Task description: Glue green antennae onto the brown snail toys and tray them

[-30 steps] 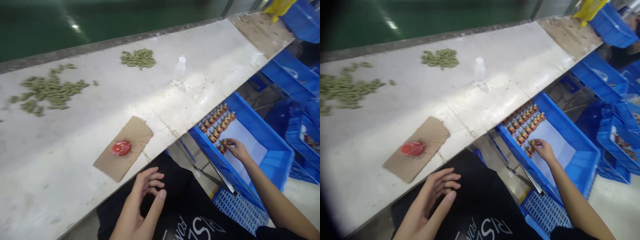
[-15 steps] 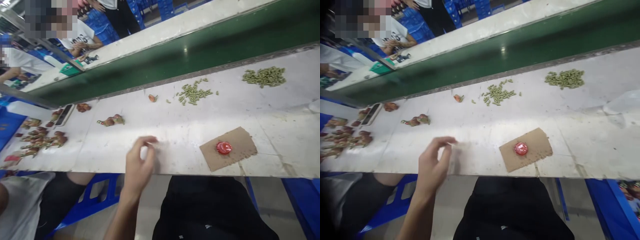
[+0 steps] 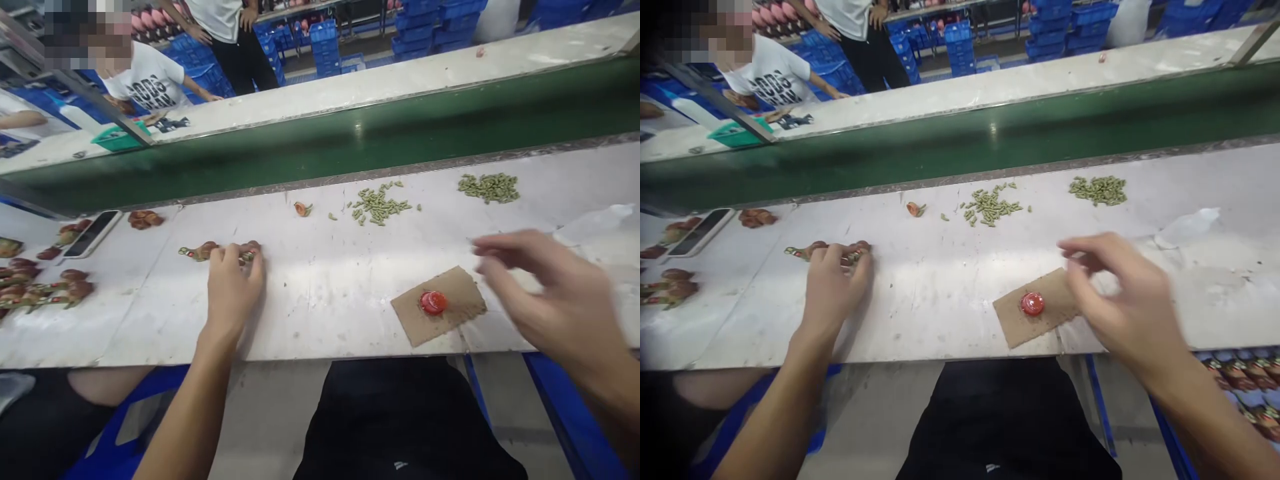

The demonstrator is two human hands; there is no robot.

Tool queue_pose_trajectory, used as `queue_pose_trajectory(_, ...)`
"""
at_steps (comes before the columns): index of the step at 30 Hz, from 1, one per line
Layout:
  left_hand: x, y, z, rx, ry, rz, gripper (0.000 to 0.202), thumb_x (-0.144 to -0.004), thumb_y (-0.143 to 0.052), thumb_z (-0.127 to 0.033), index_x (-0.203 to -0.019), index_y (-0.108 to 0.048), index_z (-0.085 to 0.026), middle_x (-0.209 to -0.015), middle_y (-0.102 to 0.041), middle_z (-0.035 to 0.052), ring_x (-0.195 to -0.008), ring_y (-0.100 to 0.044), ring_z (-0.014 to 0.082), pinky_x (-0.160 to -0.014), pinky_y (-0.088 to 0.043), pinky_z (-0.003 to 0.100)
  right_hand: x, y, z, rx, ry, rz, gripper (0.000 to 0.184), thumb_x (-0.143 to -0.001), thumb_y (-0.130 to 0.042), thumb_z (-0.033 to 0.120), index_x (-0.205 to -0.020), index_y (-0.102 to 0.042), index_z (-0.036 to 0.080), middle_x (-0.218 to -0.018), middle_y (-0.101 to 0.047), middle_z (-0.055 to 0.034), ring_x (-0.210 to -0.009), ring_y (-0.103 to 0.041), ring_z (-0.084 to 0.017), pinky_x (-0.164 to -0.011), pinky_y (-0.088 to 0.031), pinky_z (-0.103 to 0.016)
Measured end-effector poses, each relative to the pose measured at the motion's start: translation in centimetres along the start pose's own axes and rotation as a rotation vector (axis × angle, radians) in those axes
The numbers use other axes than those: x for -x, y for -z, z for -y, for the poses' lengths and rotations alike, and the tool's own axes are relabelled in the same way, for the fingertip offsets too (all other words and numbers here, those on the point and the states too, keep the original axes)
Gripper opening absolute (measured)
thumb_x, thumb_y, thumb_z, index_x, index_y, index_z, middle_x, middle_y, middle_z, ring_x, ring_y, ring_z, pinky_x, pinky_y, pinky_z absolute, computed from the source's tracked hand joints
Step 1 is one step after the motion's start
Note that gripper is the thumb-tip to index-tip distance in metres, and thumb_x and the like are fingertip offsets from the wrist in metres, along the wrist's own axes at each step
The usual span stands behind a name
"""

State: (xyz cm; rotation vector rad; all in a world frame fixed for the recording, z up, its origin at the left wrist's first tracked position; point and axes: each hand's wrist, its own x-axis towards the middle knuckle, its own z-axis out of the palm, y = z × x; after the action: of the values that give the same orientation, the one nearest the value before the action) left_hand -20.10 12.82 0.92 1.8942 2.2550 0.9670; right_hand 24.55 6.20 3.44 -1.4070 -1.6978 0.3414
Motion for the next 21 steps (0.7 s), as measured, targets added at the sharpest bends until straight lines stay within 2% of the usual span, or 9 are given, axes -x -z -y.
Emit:
queue_pose_trajectory(2,2.1,-0.4,-1.6,0.056,-0.037,0.045,0.010,-0.101,-0.072,-0.024,-0.099,-0.063,-0.025,-0.110,-0.064,0.0071,-0.102,-0.072,0.0290,-0.103,-0.063,0.053,-2.9,-3.3,-0.2,0.010,0.004,0.163,0.024,-0.111,-0.072,0.031,-0.128,-0.088,0.025,-0.116,-0.088,-0.0096,-0.092,-0.083,-0.028,-0.075,-0.068,-0.042)
queue_pose_trajectory(4,4.2,-0.7,-3.2,0.117,-0.087,0.116,0.010,-0.104,-0.071,-0.027,-0.097,-0.063,-0.026,-0.108,-0.068,0.0085,-0.107,-0.073,0.0312,-0.102,-0.064,0.051,-5.8,-7.0,-0.7,0.071,-0.013,0.297,0.029,-0.110,-0.070,0.025,-0.132,-0.088,0.020,-0.120,-0.089,-0.0114,-0.092,-0.084,-0.028,-0.081,-0.068,-0.044)
queue_pose_trajectory(7,7.1,-0.7,-5.2,0.200,-0.126,0.236,0.010,-0.108,-0.069,-0.033,-0.102,-0.066,-0.026,-0.108,-0.073,0.0082,-0.105,-0.075,0.0300,-0.097,-0.063,0.049,-9.2,-11.1,-1.6,0.144,-0.004,0.340,0.027,-0.107,-0.072,0.018,-0.127,-0.090,0.018,-0.126,-0.088,-0.0146,-0.099,-0.083,-0.030,-0.095,-0.067,-0.049)
queue_pose_trajectory(9,8.6,-0.7,-6.2,0.229,-0.122,0.300,0.013,-0.107,-0.071,-0.035,-0.114,-0.070,-0.025,-0.112,-0.076,0.0092,-0.105,-0.076,0.0308,-0.099,-0.062,0.052,-10.4,-12.6,-2.0,0.176,0.002,0.346,0.023,-0.106,-0.073,0.015,-0.119,-0.091,0.017,-0.128,-0.087,-0.0167,-0.105,-0.082,-0.033,-0.100,-0.064,-0.051)
queue_pose_trajectory(11,9.7,-0.8,-7.0,0.232,-0.103,0.336,0.022,-0.107,-0.071,-0.035,-0.126,-0.072,-0.024,-0.117,-0.077,0.0112,-0.111,-0.074,0.0347,-0.104,-0.057,0.060,-11.1,-13.2,-2.2,0.204,-0.001,0.355,0.020,-0.105,-0.073,0.013,-0.110,-0.091,0.017,-0.126,-0.087,-0.0170,-0.108,-0.081,-0.035,-0.101,-0.062,-0.051)
queue_pose_trajectory(14,10.5,-0.9,-8.1,0.234,-0.083,0.378,0.019,-0.109,-0.069,-0.035,-0.122,-0.077,-0.025,-0.118,-0.078,0.0126,-0.116,-0.069,0.0397,-0.106,-0.051,0.066,-11.5,-13.4,-2.1,0.223,-0.019,0.366,0.021,-0.105,-0.070,0.012,-0.100,-0.090,0.018,-0.122,-0.087,-0.0156,-0.110,-0.080,-0.035,-0.101,-0.061,-0.050)
queue_pose_trajectory(16,10.7,-1.0,-8.9,0.274,-0.092,0.422,0.015,-0.110,-0.069,-0.034,-0.119,-0.077,-0.026,-0.118,-0.080,0.0118,-0.116,-0.069,0.0390,-0.105,-0.053,0.062,-11.6,-13.2,-1.8,0.220,-0.039,0.373,0.023,-0.106,-0.069,0.011,-0.097,-0.088,0.018,-0.124,-0.086,-0.0160,-0.112,-0.080,-0.035,-0.101,-0.061,-0.050)
queue_pose_trajectory(18,10.9,-1.1,-9.6,0.333,-0.114,0.469,0.014,-0.112,-0.067,-0.032,-0.123,-0.075,-0.026,-0.121,-0.082,0.0104,-0.118,-0.072,0.0356,-0.105,-0.056,0.056,-11.5,-12.7,-1.3,0.200,-0.064,0.380,0.022,-0.105,-0.069,0.009,-0.096,-0.087,0.018,-0.122,-0.087,-0.0166,-0.112,-0.080,-0.035,-0.100,-0.061,-0.049)
queue_pose_trajectory(21,11.5,-1.4,-10.9,0.530,-0.112,0.527,0.016,-0.116,-0.065,-0.030,-0.132,-0.066,-0.028,-0.126,-0.083,0.0079,-0.119,-0.080,0.0283,-0.102,-0.062,0.045,-10.6,-10.7,-0.2,0.144,-0.104,0.397,0.018,-0.106,-0.071,0.010,-0.097,-0.085,0.017,-0.105,-0.088,-0.0130,-0.102,-0.083,-0.031,-0.094,-0.062,-0.045)
